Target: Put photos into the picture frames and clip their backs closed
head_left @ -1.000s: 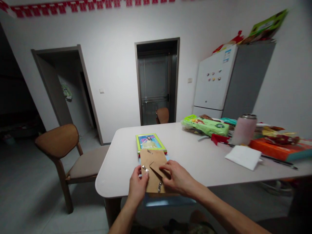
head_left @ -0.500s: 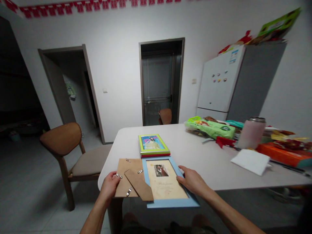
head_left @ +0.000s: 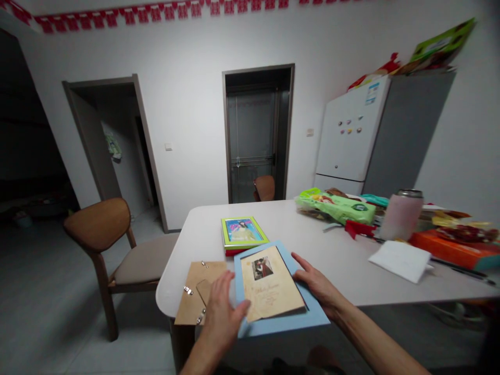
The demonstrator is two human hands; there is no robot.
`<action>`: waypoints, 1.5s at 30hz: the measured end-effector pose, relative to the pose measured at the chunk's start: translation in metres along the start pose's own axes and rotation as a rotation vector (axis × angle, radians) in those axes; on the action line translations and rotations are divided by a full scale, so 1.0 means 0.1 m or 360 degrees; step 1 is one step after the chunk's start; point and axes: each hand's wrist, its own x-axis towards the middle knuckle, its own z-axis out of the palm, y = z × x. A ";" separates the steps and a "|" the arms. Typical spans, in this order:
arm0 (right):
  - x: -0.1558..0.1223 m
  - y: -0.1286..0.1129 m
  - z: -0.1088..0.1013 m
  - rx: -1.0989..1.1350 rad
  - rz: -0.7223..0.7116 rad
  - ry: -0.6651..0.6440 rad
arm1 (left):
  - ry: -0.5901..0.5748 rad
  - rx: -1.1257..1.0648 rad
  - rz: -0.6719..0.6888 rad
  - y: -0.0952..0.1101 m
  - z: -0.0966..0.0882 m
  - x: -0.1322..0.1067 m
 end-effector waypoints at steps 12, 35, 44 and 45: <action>0.19 0.12 -0.10 -0.0472 -0.0234 0.0233 | 0.0134 0.0140 0.0277 0.41 -0.01 0.21; 0.25 0.42 -0.07 -0.1885 -0.0481 0.0543 | -0.0129 0.0679 0.0284 -0.35 -0.17 -0.38; 0.14 0.36 0.14 -0.1686 -0.0740 0.0411 | -0.0613 0.0667 0.0196 -0.18 -0.20 -0.37; 0.11 0.35 0.20 -0.1606 -0.0724 0.0331 | -0.0650 0.0680 0.0191 -0.17 -0.20 -0.36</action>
